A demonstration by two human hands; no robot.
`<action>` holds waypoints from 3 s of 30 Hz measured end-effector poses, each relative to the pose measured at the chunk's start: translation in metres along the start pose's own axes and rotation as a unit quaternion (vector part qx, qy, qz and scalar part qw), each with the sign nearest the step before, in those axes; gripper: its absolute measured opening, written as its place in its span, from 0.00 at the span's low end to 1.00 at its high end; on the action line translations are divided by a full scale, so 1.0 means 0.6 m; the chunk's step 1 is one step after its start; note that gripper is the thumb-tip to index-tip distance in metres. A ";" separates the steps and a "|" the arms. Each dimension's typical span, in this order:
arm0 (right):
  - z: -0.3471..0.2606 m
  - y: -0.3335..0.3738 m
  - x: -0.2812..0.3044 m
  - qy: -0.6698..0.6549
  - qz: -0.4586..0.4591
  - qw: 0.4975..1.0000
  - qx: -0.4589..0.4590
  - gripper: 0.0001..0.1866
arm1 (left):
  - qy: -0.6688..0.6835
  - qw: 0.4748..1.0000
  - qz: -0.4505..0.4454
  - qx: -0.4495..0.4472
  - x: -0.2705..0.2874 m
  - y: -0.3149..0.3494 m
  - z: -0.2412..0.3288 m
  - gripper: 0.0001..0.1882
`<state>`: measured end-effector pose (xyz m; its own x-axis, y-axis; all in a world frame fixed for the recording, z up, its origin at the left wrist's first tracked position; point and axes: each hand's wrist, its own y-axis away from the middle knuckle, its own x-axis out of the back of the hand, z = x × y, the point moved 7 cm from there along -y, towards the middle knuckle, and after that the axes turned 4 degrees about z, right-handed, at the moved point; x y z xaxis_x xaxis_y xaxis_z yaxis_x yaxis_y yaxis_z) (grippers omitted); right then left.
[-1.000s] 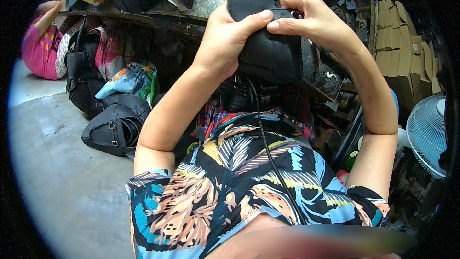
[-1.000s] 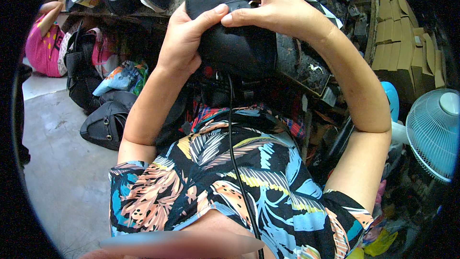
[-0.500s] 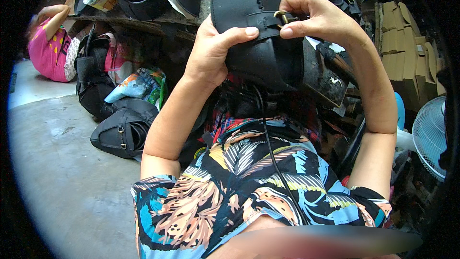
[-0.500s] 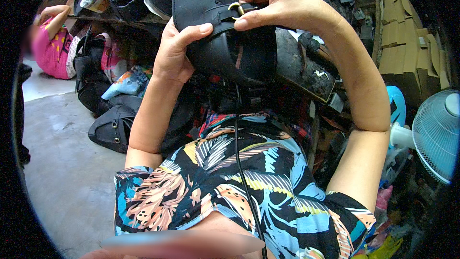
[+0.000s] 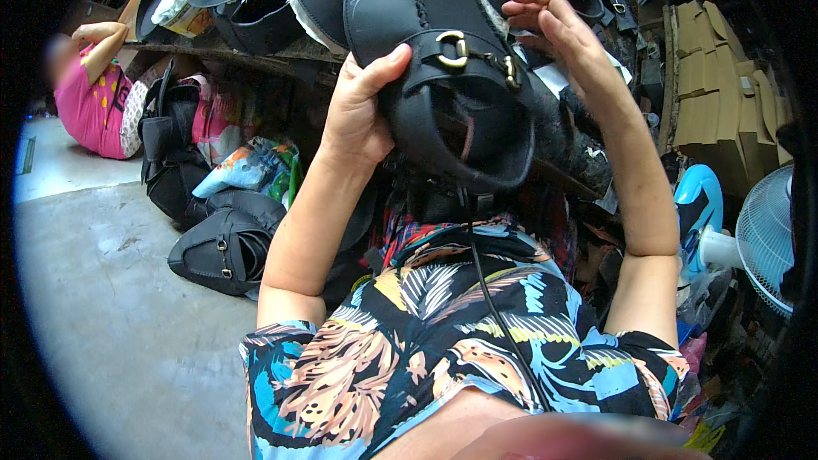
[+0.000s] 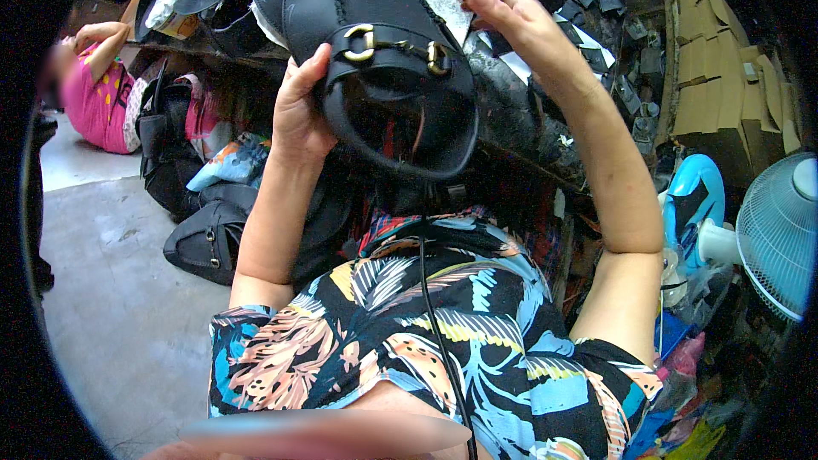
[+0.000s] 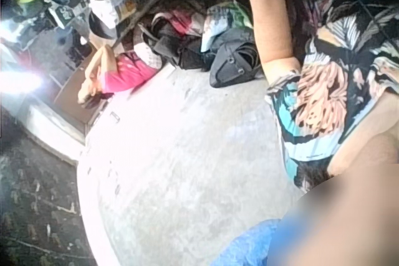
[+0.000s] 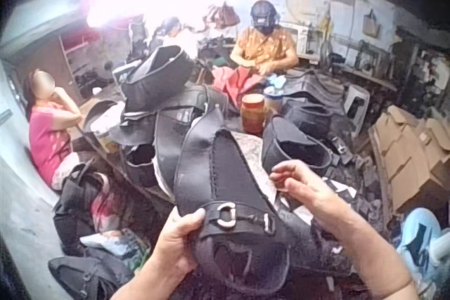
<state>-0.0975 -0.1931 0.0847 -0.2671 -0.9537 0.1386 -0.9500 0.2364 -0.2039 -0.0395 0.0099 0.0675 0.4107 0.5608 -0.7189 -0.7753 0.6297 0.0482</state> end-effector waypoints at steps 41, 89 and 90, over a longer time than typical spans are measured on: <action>-0.023 0.091 -0.040 -0.098 -0.004 0.987 -0.126 0.27 | -0.403 0.903 -0.135 -0.069 -0.024 0.010 0.001 0.07; 0.032 0.088 -0.074 -0.207 0.032 0.970 -0.123 0.24 | -0.521 0.850 -0.021 -0.066 -0.017 -0.032 -0.006 0.10; 0.031 0.088 -0.074 -0.201 0.032 0.971 -0.123 0.24 | -0.518 0.853 -0.023 -0.063 -0.016 -0.032 -0.007 0.10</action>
<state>-0.1326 -0.1418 0.0496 -0.2896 -0.9192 -0.2668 -0.9565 0.2884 0.0448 -0.0303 -0.0098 0.0708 0.5952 0.7521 0.2831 -0.7651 0.6381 -0.0864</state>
